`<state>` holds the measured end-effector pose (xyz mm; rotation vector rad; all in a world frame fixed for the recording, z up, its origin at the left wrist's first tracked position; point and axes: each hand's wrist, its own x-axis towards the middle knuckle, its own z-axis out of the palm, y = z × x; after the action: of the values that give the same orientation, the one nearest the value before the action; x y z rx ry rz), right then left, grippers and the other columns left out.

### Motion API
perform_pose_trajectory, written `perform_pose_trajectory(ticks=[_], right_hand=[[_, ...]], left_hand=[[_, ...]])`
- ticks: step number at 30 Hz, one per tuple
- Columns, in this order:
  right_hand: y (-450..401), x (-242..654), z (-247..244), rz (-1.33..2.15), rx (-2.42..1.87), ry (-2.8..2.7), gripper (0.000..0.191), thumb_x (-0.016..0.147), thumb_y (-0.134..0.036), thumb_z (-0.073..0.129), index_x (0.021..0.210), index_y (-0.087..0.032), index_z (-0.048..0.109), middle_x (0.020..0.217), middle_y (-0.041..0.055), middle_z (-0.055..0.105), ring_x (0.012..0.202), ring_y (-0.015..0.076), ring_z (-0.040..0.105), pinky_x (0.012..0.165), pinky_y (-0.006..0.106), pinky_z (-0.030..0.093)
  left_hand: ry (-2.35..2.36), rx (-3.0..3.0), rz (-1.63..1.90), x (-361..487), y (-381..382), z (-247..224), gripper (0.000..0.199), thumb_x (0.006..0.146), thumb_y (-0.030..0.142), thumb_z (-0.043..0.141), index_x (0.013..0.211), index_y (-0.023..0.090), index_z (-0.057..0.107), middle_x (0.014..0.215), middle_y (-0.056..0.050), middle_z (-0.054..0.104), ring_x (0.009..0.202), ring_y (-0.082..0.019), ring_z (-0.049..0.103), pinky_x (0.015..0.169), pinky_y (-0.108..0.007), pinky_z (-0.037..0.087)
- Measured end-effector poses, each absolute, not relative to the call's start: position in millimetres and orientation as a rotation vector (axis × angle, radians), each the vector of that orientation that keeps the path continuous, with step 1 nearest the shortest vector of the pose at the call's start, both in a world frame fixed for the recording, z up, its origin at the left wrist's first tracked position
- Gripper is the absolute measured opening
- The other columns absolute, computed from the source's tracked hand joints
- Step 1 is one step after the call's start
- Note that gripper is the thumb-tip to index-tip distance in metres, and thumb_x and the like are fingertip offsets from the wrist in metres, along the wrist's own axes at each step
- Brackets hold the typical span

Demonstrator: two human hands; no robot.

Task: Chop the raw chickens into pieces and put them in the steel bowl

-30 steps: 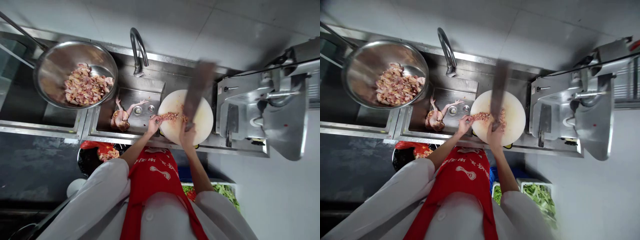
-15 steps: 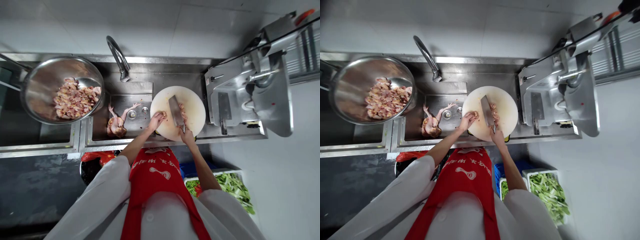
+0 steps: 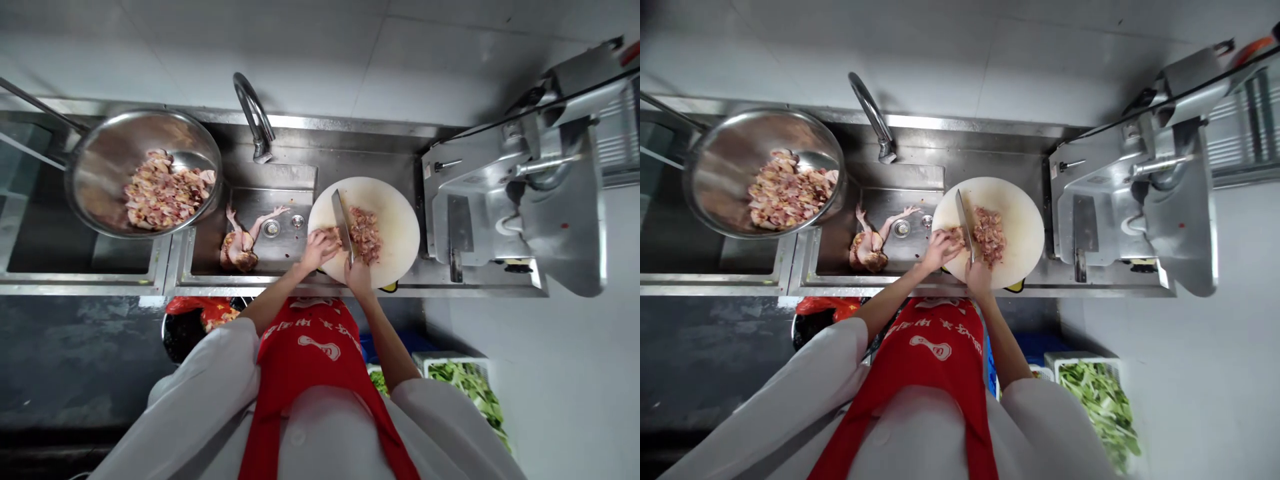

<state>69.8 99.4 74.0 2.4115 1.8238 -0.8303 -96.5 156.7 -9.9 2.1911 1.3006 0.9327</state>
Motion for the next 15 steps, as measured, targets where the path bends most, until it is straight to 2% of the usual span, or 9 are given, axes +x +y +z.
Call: perform_pose_trajectory(ticks=[2, 5, 8, 11, 13, 15], right_hand=[[99.3, 80.8, 64.8, -0.856, 2.367, 1.818, 0.042, 0.100, -0.033, 0.039, 0.126, -0.002, 0.054, 0.109, 0.0256, 0.069, 0.100, 0.0293, 0.068, 0.082, 0.033, 0.047], [93.2, 107.3, 78.5, -0.915, 2.324, 1.828, 0.046, 0.099, -0.034, 0.044, 0.133, -0.004, 0.051, 0.111, 0.0232, 0.069, 0.102, 0.0286, 0.068, 0.082, 0.031, 0.047], [83.6, 123.7, 111.9, -0.864, 2.358, 1.843, 0.048, 0.098, -0.043, 0.047, 0.130, -0.008, 0.055, 0.102, 0.0206, 0.072, 0.093, 0.0288, 0.069, 0.077, 0.031, 0.046], [78.7, 112.7, 133.8, -0.623, 2.634, 1.880, 0.055, 0.099, -0.054, 0.040, 0.124, -0.008, 0.056, 0.090, 0.0187, 0.071, 0.082, 0.0292, 0.069, 0.070, 0.032, 0.045], [79.4, 94.4, 129.6, -0.505, 2.841, 1.863, 0.054, 0.100, -0.052, 0.035, 0.123, -0.006, 0.054, 0.091, 0.0195, 0.070, 0.082, 0.0292, 0.068, 0.069, 0.033, 0.046], [81.9, 77.2, 112.0, -0.599, 2.831, 1.858, 0.048, 0.100, -0.044, 0.036, 0.120, -0.004, 0.054, 0.093, 0.0212, 0.069, 0.085, 0.0293, 0.067, 0.071, 0.034, 0.047]], left_hand=[[1.218, 2.241, 0.844, -84.8, 163.3, -15.8, 0.019, 0.095, 0.036, 0.058, 0.105, 0.024, 0.070, 0.117, -0.007, 0.063, 0.118, -0.024, 0.052, 0.101, -0.044, 0.046], [1.255, 2.209, 0.866, -83.6, 167.6, -18.8, 0.019, 0.096, 0.034, 0.056, 0.098, 0.022, 0.071, 0.108, -0.008, 0.065, 0.109, -0.023, 0.057, 0.096, -0.043, 0.047], [1.390, 2.067, 1.107, -103.0, 158.3, -15.7, 0.018, 0.094, 0.036, 0.059, 0.096, 0.021, 0.069, 0.107, -0.008, 0.065, 0.106, -0.022, 0.059, 0.096, -0.042, 0.046], [1.617, 1.859, 1.352, -129.8, 140.4, -11.5, 0.017, 0.095, 0.035, 0.057, 0.095, 0.020, 0.066, 0.103, -0.009, 0.065, 0.103, -0.022, 0.059, 0.096, -0.043, 0.046], [1.707, 1.793, 1.383, -143.4, 129.9, -9.6, 0.018, 0.096, 0.035, 0.055, 0.094, 0.020, 0.065, 0.099, -0.009, 0.065, 0.101, -0.022, 0.060, 0.094, -0.043, 0.046], [1.749, 1.769, 1.352, -149.0, 124.6, -8.2, 0.020, 0.097, 0.036, 0.053, 0.092, 0.020, 0.064, 0.098, -0.009, 0.065, 0.100, -0.022, 0.060, 0.094, -0.043, 0.046]])
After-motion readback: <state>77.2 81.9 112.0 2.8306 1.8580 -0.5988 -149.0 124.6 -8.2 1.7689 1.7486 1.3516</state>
